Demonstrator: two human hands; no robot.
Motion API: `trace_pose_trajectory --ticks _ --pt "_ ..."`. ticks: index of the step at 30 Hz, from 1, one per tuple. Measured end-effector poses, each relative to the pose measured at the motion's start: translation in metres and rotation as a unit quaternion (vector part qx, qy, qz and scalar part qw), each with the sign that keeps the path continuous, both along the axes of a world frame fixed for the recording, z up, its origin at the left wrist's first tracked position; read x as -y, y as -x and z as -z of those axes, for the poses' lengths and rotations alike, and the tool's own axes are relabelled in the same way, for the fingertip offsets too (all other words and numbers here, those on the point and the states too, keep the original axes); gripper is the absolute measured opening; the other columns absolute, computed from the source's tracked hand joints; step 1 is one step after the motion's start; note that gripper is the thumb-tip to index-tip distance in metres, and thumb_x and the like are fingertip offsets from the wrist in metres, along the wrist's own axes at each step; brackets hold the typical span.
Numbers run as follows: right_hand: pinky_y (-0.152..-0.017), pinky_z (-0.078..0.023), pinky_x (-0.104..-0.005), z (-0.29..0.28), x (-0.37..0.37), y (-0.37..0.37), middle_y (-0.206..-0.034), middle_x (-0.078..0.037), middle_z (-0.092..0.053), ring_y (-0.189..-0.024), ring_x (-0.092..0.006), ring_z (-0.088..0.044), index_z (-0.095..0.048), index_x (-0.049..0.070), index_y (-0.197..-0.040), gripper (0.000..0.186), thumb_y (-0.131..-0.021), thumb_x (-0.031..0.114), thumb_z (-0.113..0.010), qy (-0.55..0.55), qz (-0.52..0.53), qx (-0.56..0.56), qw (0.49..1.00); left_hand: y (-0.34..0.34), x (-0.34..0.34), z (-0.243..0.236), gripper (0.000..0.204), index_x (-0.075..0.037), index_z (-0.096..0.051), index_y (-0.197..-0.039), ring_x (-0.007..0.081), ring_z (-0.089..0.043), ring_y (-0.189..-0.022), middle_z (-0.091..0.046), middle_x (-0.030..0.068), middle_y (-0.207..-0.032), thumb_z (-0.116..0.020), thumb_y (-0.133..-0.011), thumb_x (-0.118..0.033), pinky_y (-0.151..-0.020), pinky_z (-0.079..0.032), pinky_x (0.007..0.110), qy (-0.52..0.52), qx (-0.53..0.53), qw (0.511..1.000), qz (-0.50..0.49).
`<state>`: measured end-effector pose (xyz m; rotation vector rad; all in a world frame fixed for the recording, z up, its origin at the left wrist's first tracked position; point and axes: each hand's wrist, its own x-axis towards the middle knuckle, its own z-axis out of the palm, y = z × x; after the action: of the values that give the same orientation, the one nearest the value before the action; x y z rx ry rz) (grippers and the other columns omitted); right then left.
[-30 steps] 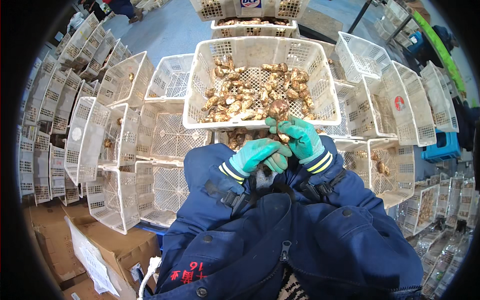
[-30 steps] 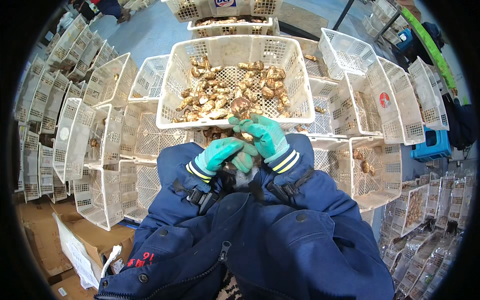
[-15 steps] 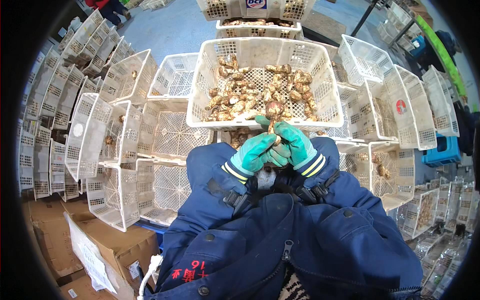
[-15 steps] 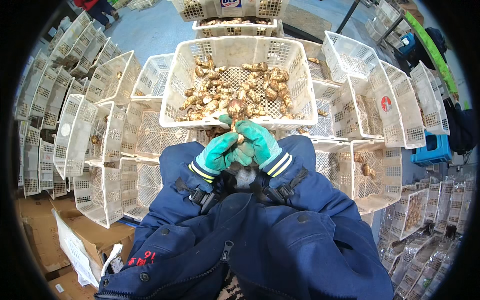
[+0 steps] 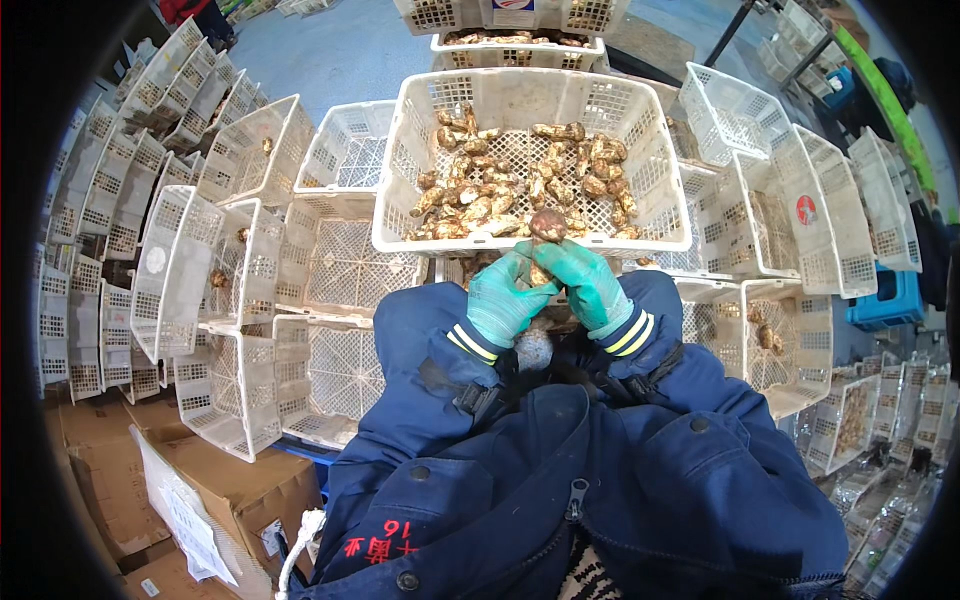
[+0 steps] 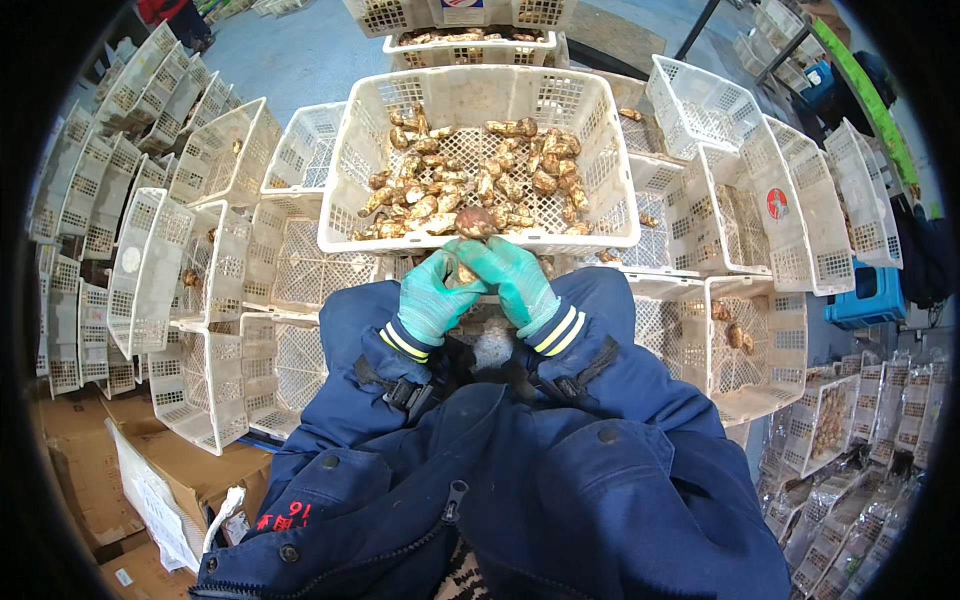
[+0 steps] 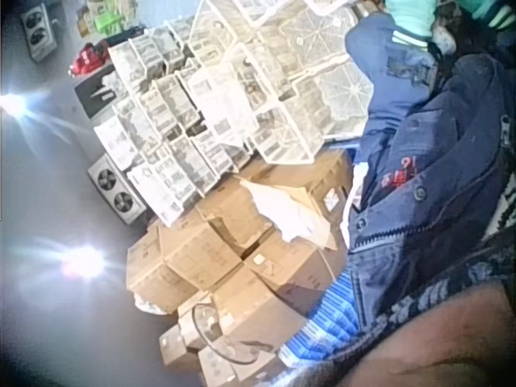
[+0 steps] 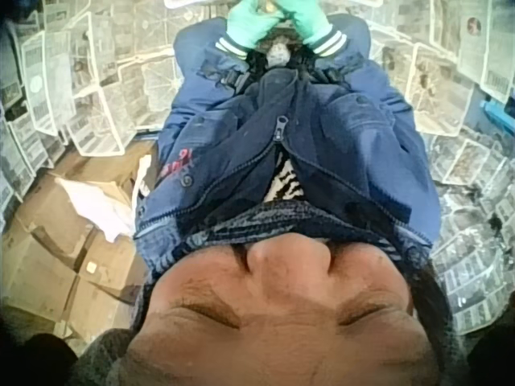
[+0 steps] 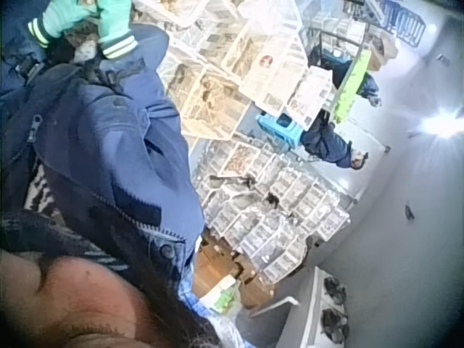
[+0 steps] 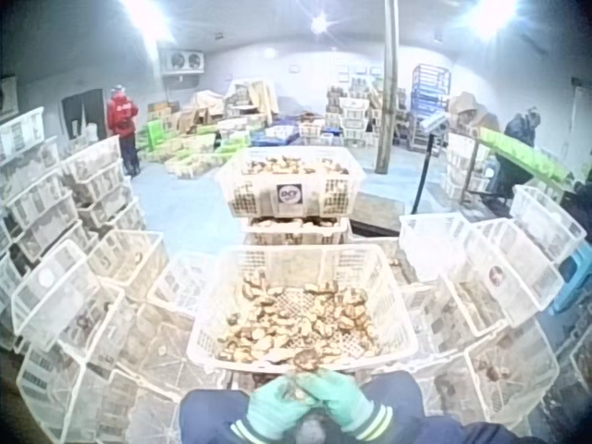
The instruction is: The person picks up individual ginger roots from a full crate, inspects them by hand, removes small blemishes or dirt, and redistributes them across various sorted storage crates.
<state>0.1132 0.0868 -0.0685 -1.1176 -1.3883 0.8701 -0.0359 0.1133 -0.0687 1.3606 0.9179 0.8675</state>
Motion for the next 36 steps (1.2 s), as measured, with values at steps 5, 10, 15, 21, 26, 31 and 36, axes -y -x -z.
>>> trace_pose_trajectory --ticks 5,10,15,21,26,31,36 --pt "-0.058 -0.042 -0.0244 -0.017 0.004 0.005 -0.075 -0.002 -0.057 -0.069 -0.0079 -0.053 -0.062 -0.002 -0.096 0.024 -0.088 0.02 -0.059 0.21 0.017 -0.164 0.964 0.0 0.0 0.009 0.042 -0.002 -0.06 -0.107 0.0088 -0.061 -0.079 -0.067 0.0065 -0.091 -0.076 -0.073 -0.021 -0.07 -0.05 0.026 -0.087 -0.175 0.981 0.01" --pt "-0.064 -0.046 -0.024 -0.001 0.001 -0.011 -0.086 -0.008 -0.064 -0.074 -0.012 -0.059 -0.065 -0.002 -0.103 0.026 -0.088 0.016 -0.053 0.024 -0.004 0.056 0.998 -0.003 -0.003 -0.01 0.04 -0.001 -0.061 -0.103 0.0086 -0.06 -0.076 -0.066 0.0035 -0.085 -0.077 -0.073 -0.023 -0.068 -0.05 0.024 0.05 -0.214 0.972 0.078" --pt "-0.078 -0.047 -0.025 -0.029 0.001 -0.012 -0.098 -0.012 -0.065 -0.085 -0.016 -0.061 -0.062 -0.006 -0.105 0.031 -0.091 0.019 -0.052 0.209 -0.128 -0.207 0.947 0.007 -0.011 -0.005 0.026 0.001 -0.059 -0.104 0.0178 -0.063 -0.082 -0.064 0.0098 -0.092 -0.057 -0.089 -0.02 -0.07 -0.05 0.028 0.03 -0.073 0.967 0.242" --pt "-0.087 -0.048 -0.0301 -0.032 -0.002 -0.015 -0.111 -0.016 -0.06 -0.099 -0.0195 -0.059 -0.052 -0.009 -0.118 0.035 -0.092 0.015 -0.048 0.139 -0.257 -0.256 0.922 0.01 -0.003 -0.005 0.026 0.002 -0.063 -0.095 0.0137 -0.061 -0.069 -0.066 0.0061 -0.072 -0.05 -0.093 -0.021 -0.064 -0.047 0.025 0.14 0.095 0.967 0.192" --pt "-0.075 -0.048 -0.0249 -0.024 0.001 -0.007 -0.099 -0.008 -0.063 -0.086 -0.0126 -0.059 -0.056 -0.001 -0.117 0.039 -0.091 0.027 -0.055 0.246 -0.13 -0.201 0.939 0.003 -0.005 0.002 0.018 0.001 -0.061 -0.095 0.01 -0.057 -0.057 -0.064 0.0058 -0.073 -0.061 -0.085 -0.013 -0.052 -0.045 0.023 0.174 0.077 0.977 0.096" --pt "-0.076 -0.048 -0.0257 -0.022 0.006 0.001 -0.098 -0.007 -0.064 -0.088 -0.0124 -0.059 -0.059 0.001 -0.113 0.032 -0.09 0.024 -0.056 0.109 -0.087 -0.088 0.986 0.004 0.0 0.001 0.027 0.001 -0.06 -0.099 0.0065 -0.056 -0.07 -0.064 0.0043 -0.082 -0.071 -0.078 -0.013 -0.062 -0.048 0.023 0.12 0.027 0.992 0.038" --pt "-0.072 -0.049 -0.0267 -0.03 0.005 -0.008 -0.098 -0.008 -0.064 -0.085 -0.013 -0.061 -0.061 0.001 -0.111 0.031 -0.09 0.023 -0.056 0.166 -0.101 -0.019 0.981 0.002 0.005 -0.007 0.039 0.003 -0.059 -0.11 0.008 -0.059 -0.079 -0.066 0.0067 -0.092 -0.073 -0.076 -0.012 -0.074 -0.049 0.025 0.03 -0.053 0.998 0.023"
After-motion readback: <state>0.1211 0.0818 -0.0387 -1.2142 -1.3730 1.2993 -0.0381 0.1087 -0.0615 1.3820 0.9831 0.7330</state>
